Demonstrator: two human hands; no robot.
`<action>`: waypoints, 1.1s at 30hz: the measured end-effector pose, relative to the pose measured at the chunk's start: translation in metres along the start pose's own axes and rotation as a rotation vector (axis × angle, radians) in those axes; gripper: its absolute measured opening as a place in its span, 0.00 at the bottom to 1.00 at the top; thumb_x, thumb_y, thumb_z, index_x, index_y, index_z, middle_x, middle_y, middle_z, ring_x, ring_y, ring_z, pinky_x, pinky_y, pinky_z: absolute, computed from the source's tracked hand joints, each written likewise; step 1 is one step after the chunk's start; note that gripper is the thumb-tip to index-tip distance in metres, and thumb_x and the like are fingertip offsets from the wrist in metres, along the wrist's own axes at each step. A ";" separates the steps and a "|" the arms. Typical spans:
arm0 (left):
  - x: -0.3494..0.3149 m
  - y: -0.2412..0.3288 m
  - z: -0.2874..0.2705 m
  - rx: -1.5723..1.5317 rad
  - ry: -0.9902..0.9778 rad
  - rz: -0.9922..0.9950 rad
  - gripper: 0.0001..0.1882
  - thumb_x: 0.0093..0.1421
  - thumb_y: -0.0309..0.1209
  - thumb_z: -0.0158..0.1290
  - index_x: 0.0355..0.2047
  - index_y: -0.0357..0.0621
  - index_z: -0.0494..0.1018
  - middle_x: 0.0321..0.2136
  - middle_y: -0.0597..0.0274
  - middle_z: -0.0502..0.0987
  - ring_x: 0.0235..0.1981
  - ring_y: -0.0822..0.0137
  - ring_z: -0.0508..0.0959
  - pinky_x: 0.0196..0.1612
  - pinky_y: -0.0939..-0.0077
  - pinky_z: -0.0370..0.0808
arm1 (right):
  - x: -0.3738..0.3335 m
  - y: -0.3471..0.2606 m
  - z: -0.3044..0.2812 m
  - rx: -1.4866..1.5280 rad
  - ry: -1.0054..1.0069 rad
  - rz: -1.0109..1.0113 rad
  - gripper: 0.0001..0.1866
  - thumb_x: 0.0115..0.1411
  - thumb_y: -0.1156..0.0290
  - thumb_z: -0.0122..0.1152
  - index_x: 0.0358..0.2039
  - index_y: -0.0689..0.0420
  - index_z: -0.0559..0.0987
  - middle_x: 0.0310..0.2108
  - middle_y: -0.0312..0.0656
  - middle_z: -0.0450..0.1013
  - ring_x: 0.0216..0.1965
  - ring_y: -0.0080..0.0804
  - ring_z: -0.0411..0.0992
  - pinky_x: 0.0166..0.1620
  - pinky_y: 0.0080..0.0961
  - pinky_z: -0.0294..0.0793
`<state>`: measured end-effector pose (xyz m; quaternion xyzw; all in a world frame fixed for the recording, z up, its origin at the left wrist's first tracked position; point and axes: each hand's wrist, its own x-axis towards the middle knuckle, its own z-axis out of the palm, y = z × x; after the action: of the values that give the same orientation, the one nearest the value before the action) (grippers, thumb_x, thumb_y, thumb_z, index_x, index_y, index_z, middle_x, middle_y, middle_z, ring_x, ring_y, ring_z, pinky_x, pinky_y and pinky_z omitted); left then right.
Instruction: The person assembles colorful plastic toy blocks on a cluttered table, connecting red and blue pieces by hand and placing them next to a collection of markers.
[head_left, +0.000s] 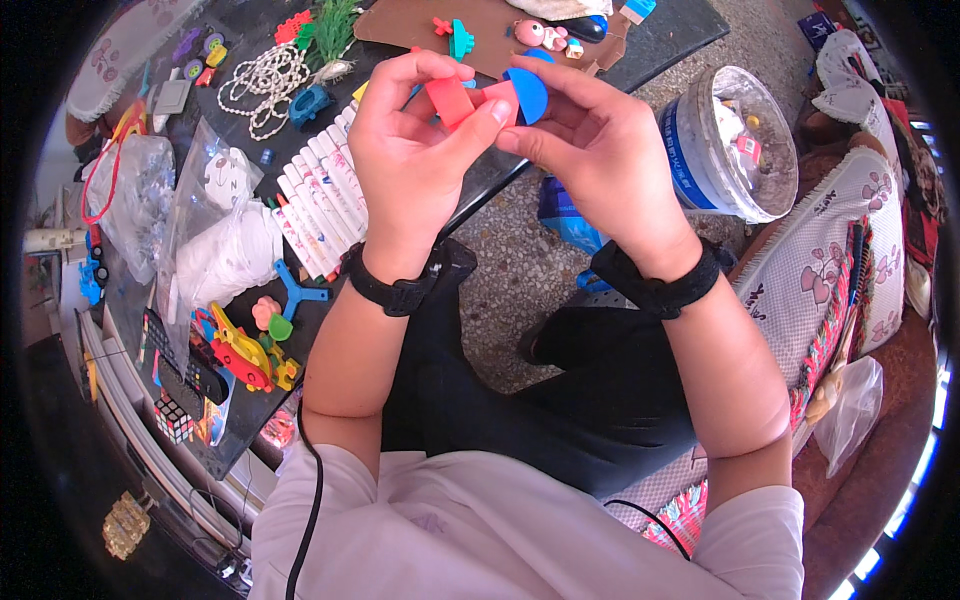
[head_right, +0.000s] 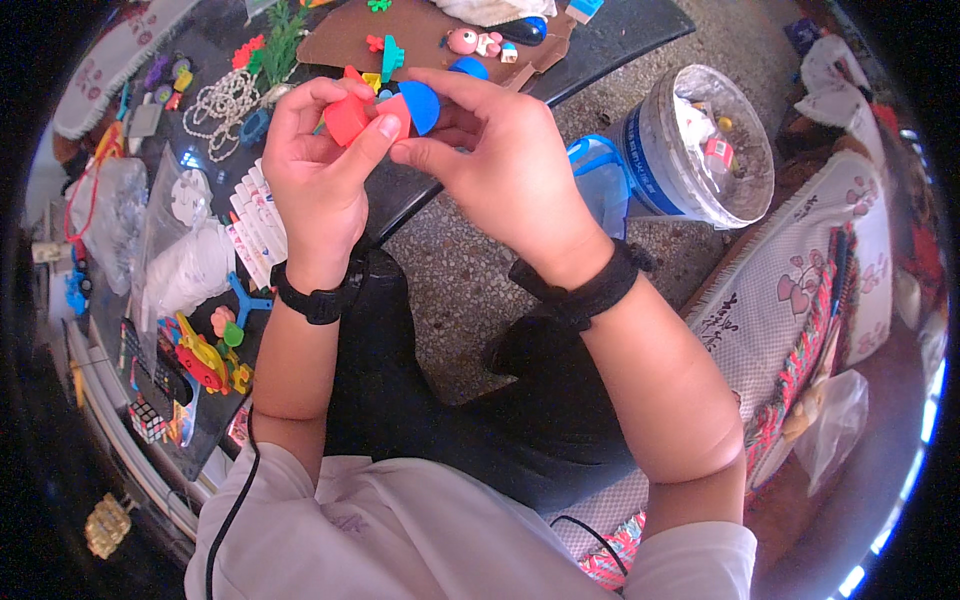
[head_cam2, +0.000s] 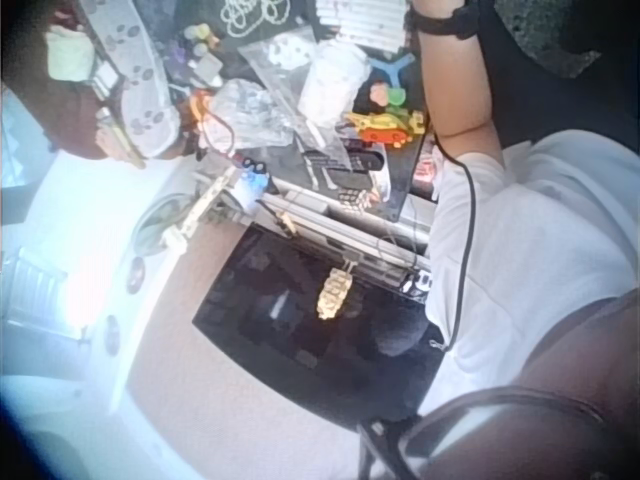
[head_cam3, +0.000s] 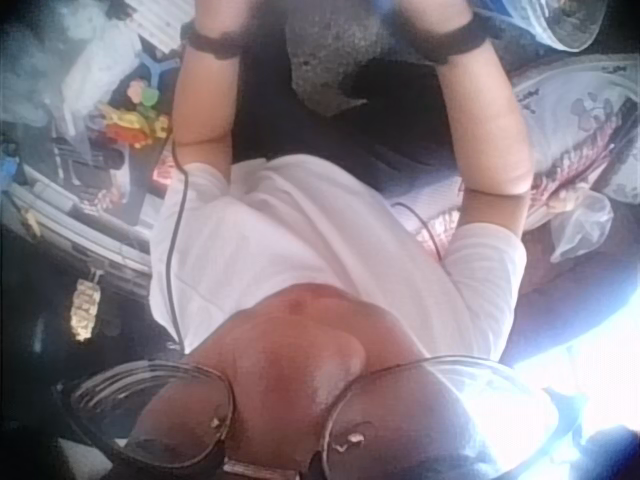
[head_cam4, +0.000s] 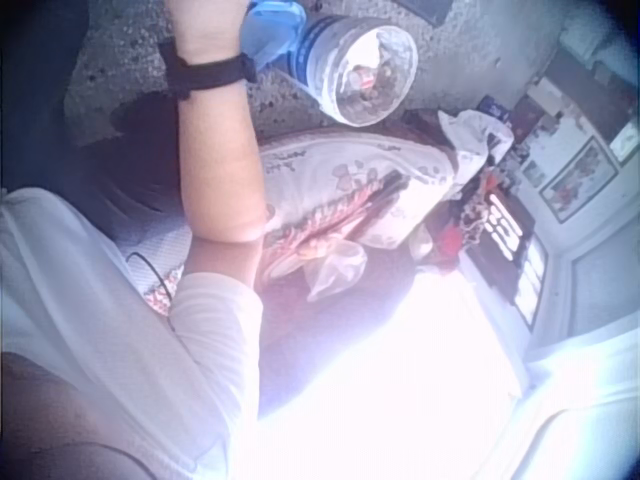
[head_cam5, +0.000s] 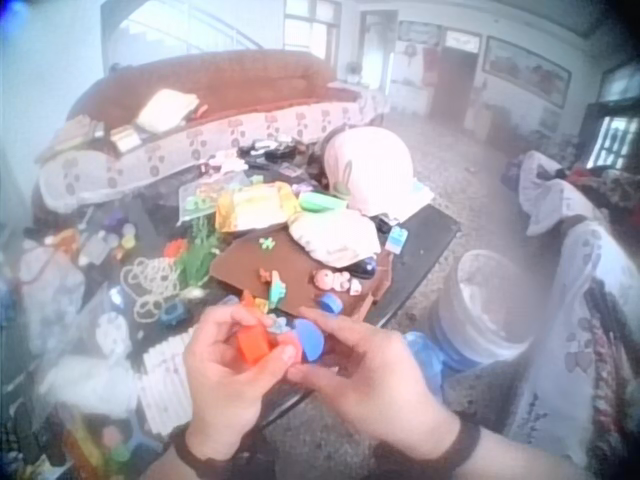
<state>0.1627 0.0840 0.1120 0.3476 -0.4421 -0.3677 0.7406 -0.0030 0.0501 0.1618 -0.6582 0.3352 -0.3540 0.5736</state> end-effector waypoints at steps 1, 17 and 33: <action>0.000 0.001 0.000 0.015 0.003 0.020 0.23 0.55 0.15 0.68 0.49 0.36 0.70 0.47 0.54 0.76 0.45 0.64 0.83 0.51 0.71 0.82 | 0.001 0.000 0.000 0.064 -0.003 0.031 0.30 0.61 0.85 0.68 0.63 0.67 0.72 0.53 0.47 0.78 0.52 0.30 0.79 0.59 0.28 0.79; -0.004 0.003 0.005 0.110 -0.105 0.192 0.24 0.60 0.13 0.62 0.53 0.35 0.66 0.54 0.46 0.73 0.59 0.51 0.78 0.55 0.62 0.83 | -0.001 0.005 -0.005 0.329 0.075 -0.052 0.22 0.63 0.85 0.65 0.58 0.68 0.74 0.49 0.46 0.80 0.50 0.28 0.79 0.56 0.26 0.80; 0.006 0.013 -0.001 -0.522 -0.054 -0.177 0.26 0.78 0.42 0.39 0.69 0.40 0.61 0.72 0.36 0.56 0.74 0.41 0.56 0.73 0.44 0.59 | -0.012 -0.008 0.007 0.185 0.207 -0.175 0.21 0.62 0.83 0.69 0.55 0.68 0.75 0.46 0.46 0.81 0.47 0.28 0.81 0.52 0.24 0.82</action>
<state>0.1685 0.0852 0.1247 0.1723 -0.3200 -0.5415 0.7581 -0.0032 0.0647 0.1679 -0.5893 0.2997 -0.4981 0.5611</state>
